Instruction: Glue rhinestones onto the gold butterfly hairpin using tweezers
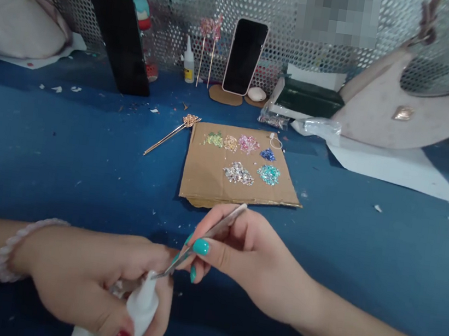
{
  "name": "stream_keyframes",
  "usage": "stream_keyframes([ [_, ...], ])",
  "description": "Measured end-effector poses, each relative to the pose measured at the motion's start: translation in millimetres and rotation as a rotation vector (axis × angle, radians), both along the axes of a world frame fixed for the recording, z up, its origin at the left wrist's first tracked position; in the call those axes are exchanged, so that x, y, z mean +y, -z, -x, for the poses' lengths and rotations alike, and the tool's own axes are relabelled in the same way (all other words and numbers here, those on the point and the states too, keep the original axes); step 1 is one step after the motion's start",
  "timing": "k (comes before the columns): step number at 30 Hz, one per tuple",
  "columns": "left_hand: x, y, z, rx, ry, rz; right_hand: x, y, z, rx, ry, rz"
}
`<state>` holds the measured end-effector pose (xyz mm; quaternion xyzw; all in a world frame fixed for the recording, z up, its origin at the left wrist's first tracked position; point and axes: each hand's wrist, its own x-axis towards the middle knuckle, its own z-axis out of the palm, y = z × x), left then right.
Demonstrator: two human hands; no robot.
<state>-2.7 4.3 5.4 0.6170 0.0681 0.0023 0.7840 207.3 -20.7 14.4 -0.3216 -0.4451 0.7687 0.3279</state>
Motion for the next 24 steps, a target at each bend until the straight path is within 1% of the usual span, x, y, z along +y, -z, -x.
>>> stream_keyframes([
  [4,0,-1.0,0,-0.047,0.003,-0.020,0,4.2,2,0.063,0.001,0.080],
  [7,0,-5.2,0,-0.072,0.010,-0.017,0,5.1,0,0.098,-0.015,0.070],
  [9,0,-7.4,1,-0.081,0.001,-0.042,1,3.9,-3,0.080,-0.032,0.003],
  [11,-1,-7.1,2,-0.094,-0.019,-0.057,1,1.1,-6,0.029,-0.046,-0.102],
  [15,-3,-0.9,3,-0.181,-0.049,-0.068,-2,-5.0,-8,-0.116,-0.014,-0.319],
  [19,-2,0.3,2,-0.095,-0.063,-0.197,-5,-6.1,-6,-0.199,0.034,-0.514],
  [21,0,-1.6,0,-0.077,-0.066,-0.215,-6,-5.8,-5,-0.216,0.021,-0.577],
  [24,0,-5.1,0,-0.082,-0.045,-0.187,-8,-6.8,-4,-0.206,0.021,-0.627],
])
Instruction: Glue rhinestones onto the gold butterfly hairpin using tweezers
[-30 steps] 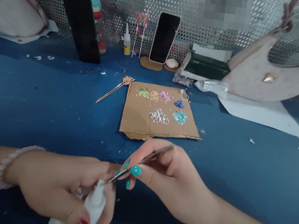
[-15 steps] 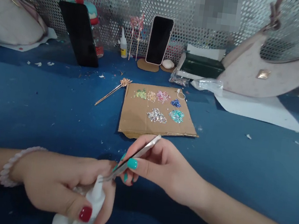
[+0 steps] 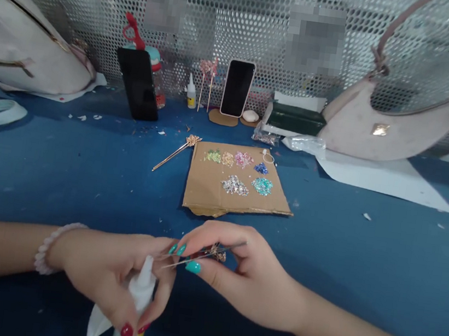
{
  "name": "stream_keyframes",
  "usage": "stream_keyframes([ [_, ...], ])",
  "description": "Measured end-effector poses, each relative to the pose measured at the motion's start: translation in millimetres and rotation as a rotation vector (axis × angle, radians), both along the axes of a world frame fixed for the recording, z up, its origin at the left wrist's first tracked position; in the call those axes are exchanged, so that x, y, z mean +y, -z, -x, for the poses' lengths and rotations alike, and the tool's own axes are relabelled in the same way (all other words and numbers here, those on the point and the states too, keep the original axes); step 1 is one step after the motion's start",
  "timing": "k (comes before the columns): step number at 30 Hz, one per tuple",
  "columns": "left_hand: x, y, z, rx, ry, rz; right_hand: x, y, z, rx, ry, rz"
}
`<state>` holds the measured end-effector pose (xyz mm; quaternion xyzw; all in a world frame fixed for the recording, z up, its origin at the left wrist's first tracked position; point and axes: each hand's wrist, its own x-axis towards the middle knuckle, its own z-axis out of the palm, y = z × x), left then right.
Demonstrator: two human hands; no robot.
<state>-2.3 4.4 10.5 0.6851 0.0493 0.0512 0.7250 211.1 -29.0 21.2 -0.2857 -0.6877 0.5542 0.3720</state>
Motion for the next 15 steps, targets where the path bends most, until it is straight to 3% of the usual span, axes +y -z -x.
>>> stream_keyframes([
  [5,0,-12.3,9,0.076,-0.098,-0.061,-4,-3.5,-3,0.156,0.055,0.057],
  [10,7,-27.5,17,0.113,-0.306,-0.461,-1,2.6,-7,0.181,0.130,0.148],
  [13,13,-25.7,16,0.121,-0.377,-0.662,4,7.4,-6,0.173,0.155,0.177],
  [15,16,-19.0,15,0.137,-0.405,-0.692,6,9.1,-5,0.181,0.160,0.172],
])
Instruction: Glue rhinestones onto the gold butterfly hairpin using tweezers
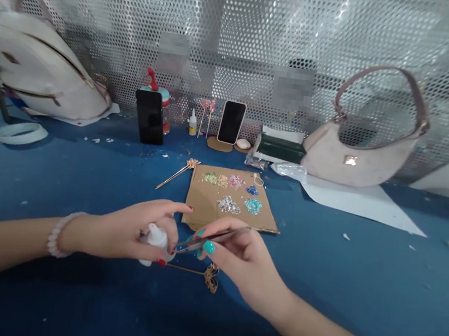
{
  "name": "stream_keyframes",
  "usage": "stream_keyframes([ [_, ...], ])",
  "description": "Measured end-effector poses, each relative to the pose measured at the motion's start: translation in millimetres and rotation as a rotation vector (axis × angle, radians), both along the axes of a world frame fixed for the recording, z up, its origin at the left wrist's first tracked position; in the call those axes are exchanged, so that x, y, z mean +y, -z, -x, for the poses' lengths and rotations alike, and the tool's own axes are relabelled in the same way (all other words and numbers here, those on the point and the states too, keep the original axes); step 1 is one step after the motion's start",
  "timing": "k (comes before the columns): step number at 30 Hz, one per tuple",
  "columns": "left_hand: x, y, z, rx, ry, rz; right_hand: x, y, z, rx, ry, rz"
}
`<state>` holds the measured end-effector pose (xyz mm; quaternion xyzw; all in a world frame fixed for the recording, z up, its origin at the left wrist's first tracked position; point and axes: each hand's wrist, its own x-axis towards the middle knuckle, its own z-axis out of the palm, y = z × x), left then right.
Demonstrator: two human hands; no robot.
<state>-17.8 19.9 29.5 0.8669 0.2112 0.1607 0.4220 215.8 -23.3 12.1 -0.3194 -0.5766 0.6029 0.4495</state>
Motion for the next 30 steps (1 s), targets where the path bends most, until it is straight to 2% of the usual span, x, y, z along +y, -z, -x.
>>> stream_keyframes([
  [3,1,13.6,-1,-0.020,-0.037,0.072,0,1.0,1,0.016,0.001,-0.015],
  [6,0,24.1,-2,-0.053,-0.094,0.057,0,1.2,1,0.026,-0.001,-0.019],
  [12,1,28.0,-5,-0.108,-0.110,0.027,4,1.6,1,0.031,0.008,-0.024],
  [16,0,32.9,-5,-0.128,-0.204,0.057,4,1.4,1,0.038,0.022,-0.023],
  [22,-4,39.6,-7,-0.199,-0.269,0.232,4,-1.9,4,0.049,0.039,-0.031],
  [27,-8,35.1,-10,-0.287,-0.354,0.410,3,-1.2,5,0.071,0.062,-0.039],
  [30,-15,31.3,-13,-0.322,-0.350,0.573,0,-2.7,5,0.089,0.062,-0.004],
])
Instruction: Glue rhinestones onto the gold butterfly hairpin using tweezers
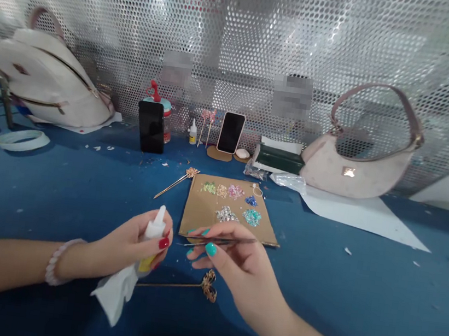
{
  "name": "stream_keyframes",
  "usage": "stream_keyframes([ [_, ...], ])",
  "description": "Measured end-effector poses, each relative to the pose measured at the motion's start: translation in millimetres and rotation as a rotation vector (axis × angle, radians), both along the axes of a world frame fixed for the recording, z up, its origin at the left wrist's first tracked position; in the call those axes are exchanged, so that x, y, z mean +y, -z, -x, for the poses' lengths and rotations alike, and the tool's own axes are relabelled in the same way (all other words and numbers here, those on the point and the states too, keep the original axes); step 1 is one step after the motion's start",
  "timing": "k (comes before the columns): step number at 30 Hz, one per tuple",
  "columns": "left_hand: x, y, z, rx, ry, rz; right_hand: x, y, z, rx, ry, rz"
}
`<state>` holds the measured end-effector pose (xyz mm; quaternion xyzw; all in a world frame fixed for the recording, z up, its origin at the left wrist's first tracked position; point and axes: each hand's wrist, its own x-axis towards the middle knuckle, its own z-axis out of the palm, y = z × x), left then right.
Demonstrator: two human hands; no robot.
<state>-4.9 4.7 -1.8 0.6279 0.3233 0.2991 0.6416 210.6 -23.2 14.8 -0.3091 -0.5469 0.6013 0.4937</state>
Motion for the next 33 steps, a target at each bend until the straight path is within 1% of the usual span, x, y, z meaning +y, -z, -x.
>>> stream_keyframes([
  [3,-9,-1.1,-3,-0.078,0.073,0.144,-4,-5.7,1,-0.033,0.035,-0.030],
  [6,-18,0.1,-4,-0.140,0.159,0.239,-9,-11.8,2,-0.125,0.105,-0.134],
  [9,-23,0.8,-2,-0.188,0.249,0.302,-14,-15.1,3,-0.228,0.172,-0.273],
  [11,-24,0.4,-1,-0.235,0.309,0.340,-18,-15.9,3,-0.274,0.192,-0.362],
  [14,-25,-0.7,-1,-0.312,0.393,0.368,-22,-16.4,3,-0.321,0.185,-0.482],
  [16,-26,-0.9,-1,-0.340,0.437,0.373,-23,-16.4,4,-0.348,0.173,-0.527],
  [23,-32,1.1,0,-0.362,0.491,0.386,-22,-16.7,4,-0.405,0.155,-0.584],
  [27,-31,0.8,0,-0.354,0.497,0.384,-22,-17.4,1,-0.421,0.141,-0.606],
  [30,-30,-0.6,-1,-0.326,0.502,0.368,-21,-16.8,1,-0.370,0.125,-0.562],
  [33,-30,-2.8,-1,-0.279,0.492,0.322,-21,-15.5,3,-0.272,0.101,-0.442],
])
